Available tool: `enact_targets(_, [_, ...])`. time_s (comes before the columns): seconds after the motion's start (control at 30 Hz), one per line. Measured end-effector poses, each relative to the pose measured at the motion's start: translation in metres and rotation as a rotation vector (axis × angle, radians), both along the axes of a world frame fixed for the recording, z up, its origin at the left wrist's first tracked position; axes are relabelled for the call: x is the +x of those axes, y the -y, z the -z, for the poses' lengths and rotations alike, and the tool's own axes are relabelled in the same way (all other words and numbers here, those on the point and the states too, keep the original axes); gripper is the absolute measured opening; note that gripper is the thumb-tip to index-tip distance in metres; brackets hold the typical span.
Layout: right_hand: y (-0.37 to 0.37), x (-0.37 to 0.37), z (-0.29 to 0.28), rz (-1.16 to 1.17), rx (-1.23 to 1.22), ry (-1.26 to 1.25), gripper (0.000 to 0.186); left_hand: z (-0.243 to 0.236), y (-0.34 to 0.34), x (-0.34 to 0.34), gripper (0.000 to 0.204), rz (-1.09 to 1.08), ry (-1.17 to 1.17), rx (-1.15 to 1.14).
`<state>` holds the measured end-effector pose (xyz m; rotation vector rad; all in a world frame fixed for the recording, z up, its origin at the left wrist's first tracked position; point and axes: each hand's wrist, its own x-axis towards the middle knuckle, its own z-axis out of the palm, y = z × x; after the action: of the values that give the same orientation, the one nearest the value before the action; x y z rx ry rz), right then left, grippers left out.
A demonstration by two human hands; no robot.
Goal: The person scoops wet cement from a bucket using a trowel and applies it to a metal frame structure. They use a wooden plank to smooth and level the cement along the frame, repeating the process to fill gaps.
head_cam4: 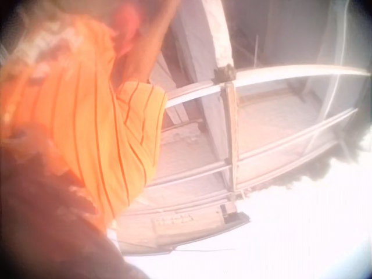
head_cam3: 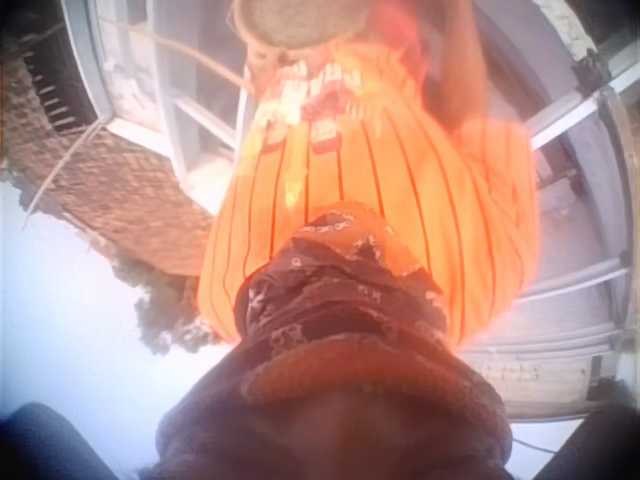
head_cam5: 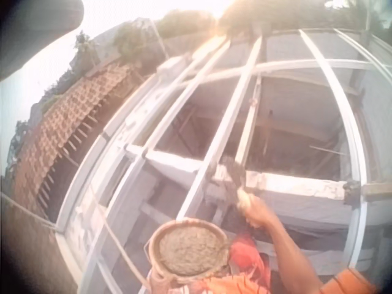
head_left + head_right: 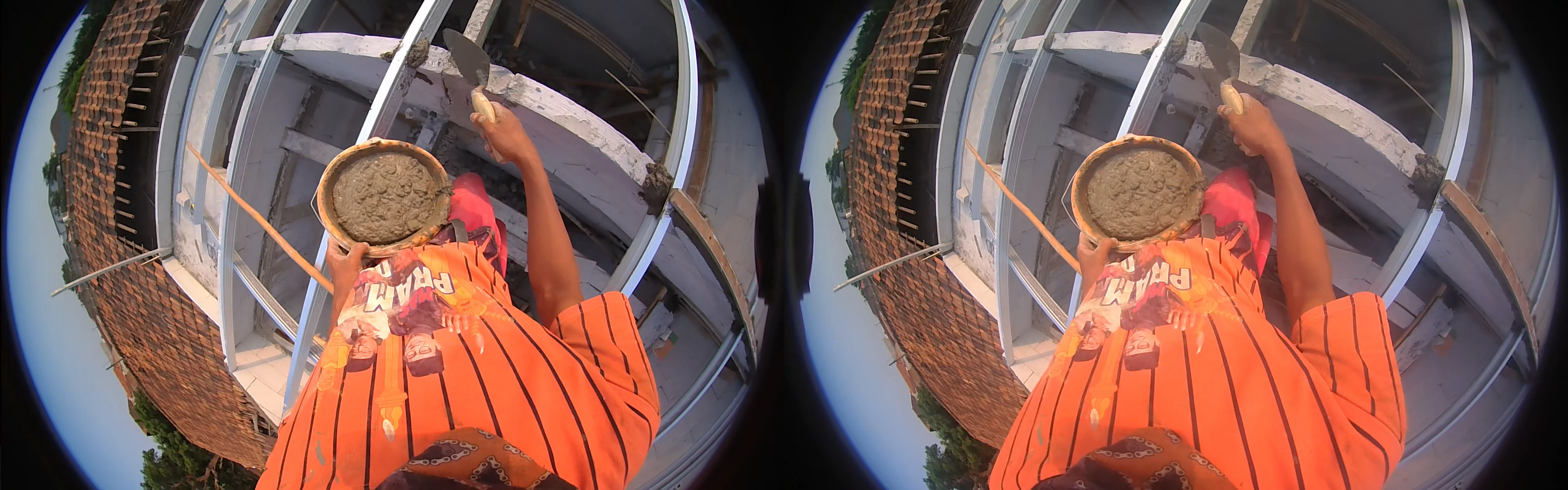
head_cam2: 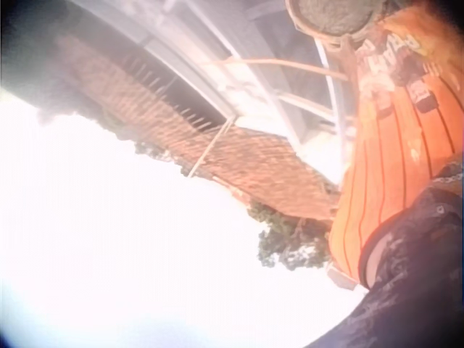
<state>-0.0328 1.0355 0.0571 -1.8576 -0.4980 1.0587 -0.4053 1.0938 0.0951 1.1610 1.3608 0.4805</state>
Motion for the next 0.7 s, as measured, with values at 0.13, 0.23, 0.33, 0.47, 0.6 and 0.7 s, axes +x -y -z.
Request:
enact_targets(0.13, [-0.007, -0.021, 0.006, 0.681, 0.436, 0.192, 0.024, -0.006, 0.002, 0.004, 0.041, 0.007, -0.032, -0.01])
enact_targets(0.23, [-0.024, -0.044, 0.051, 0.753, 0.39, -0.073, 0.022, -0.007, -0.003, 0.009, 0.041, 0.032, -0.02, -0.004])
enact_targets(0.33, [-0.028, -0.042, 0.048, 0.341, 0.177, -0.311, 0.027, -0.012, -0.002, 0.018, 0.04, 0.007, 0.05, -0.007])
enact_targets(0.47, [-0.029, -0.039, 0.02, 0.776, 0.618, -0.145, 0.023, -0.025, 0.01, 0.014, 0.038, -0.022, -0.021, -0.02])
enact_targets(0.6, [-0.048, -0.046, 0.074, 0.771, 0.489, 0.048, 0.018, -0.018, 0.002, 0.016, 0.038, 0.031, -0.076, 0.025])
enact_targets(0.7, [-0.041, -0.056, 0.047, 0.462, 0.232, -0.473, 0.019, -0.02, 0.009, 0.011, 0.038, -0.009, 0.012, 0.063])
